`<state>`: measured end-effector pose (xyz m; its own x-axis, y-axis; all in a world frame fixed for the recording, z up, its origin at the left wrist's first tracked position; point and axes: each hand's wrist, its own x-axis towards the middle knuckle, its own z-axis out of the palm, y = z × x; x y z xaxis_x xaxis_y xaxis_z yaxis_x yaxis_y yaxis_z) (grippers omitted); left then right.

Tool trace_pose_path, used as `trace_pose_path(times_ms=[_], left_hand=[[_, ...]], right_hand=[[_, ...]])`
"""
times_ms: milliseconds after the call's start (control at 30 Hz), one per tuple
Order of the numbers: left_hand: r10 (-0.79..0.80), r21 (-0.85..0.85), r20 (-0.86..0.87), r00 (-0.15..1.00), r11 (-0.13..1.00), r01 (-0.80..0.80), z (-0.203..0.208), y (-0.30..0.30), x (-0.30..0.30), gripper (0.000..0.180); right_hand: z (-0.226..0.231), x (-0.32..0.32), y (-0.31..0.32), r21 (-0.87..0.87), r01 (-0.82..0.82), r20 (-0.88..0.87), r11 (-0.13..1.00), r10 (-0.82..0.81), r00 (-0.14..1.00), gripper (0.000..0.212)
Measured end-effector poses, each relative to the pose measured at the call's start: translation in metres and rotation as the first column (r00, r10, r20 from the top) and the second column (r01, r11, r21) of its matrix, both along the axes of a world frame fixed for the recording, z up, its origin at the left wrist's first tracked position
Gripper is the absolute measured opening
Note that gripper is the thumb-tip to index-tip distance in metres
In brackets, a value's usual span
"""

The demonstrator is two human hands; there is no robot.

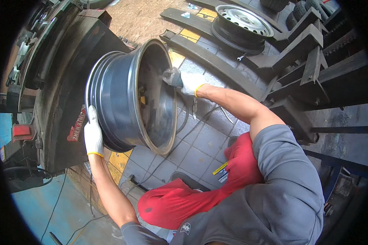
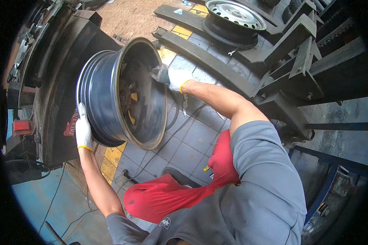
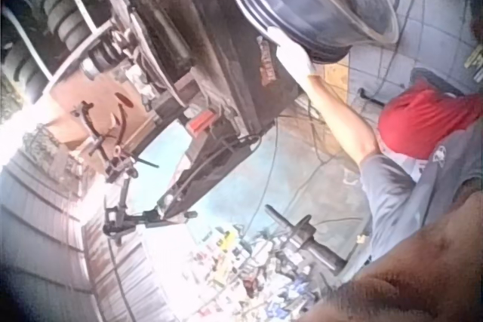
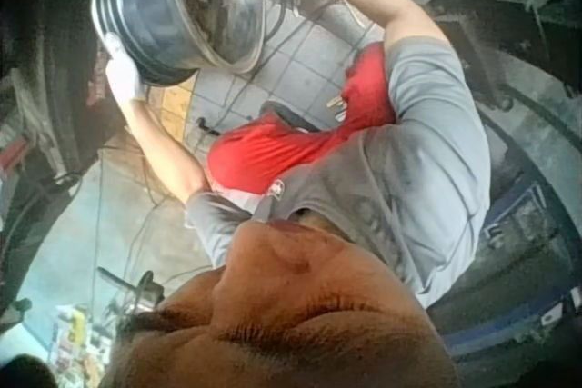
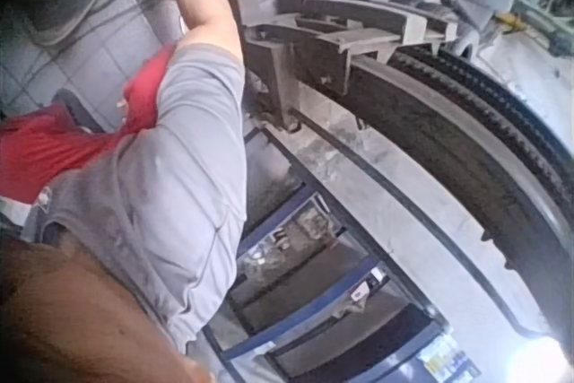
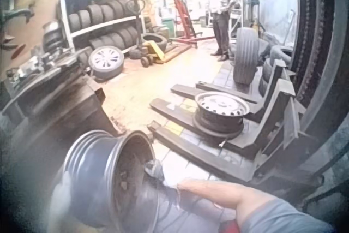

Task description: The person uses a power sander to clean the inner surface of a car wheel rim, then switches to a wire brush to scrub the same area. The person rotates the rim to access different sections and continues scrubbing until the end of the clip.

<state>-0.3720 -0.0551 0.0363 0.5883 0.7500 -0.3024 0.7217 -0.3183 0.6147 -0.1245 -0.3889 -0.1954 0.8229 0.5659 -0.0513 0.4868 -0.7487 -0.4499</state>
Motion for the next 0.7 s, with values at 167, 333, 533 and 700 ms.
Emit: trace_pose_path(times_ms=[167,333,533,700], left_hand=[[0.008,-0.019,0.003,1.000,1.000,-0.008,-0.003,0.008,0.008,0.110],[0.033,-0.048,0.069,0.997,0.998,-0.030,-0.005,0.012,0.008,0.108],[0.083,-0.111,0.078,0.993,0.991,-0.074,-0.003,0.006,0.008,0.104],[0.026,0.045,0.160,0.987,0.998,-0.034,-0.014,0.008,0.009,0.104]], right_hand=[[-0.012,-0.013,0.016,-0.122,-0.156,-0.203,0.980,0.129,0.971,0.047],[-0.008,-0.073,0.029,-0.095,-0.469,-0.566,0.878,0.340,0.751,0.066],[-0.017,-0.058,0.054,-0.163,-0.363,-0.373,0.918,0.283,0.884,0.071],[-0.027,-0.033,0.074,-0.144,-0.230,-0.255,0.962,0.188,0.949,0.071]])
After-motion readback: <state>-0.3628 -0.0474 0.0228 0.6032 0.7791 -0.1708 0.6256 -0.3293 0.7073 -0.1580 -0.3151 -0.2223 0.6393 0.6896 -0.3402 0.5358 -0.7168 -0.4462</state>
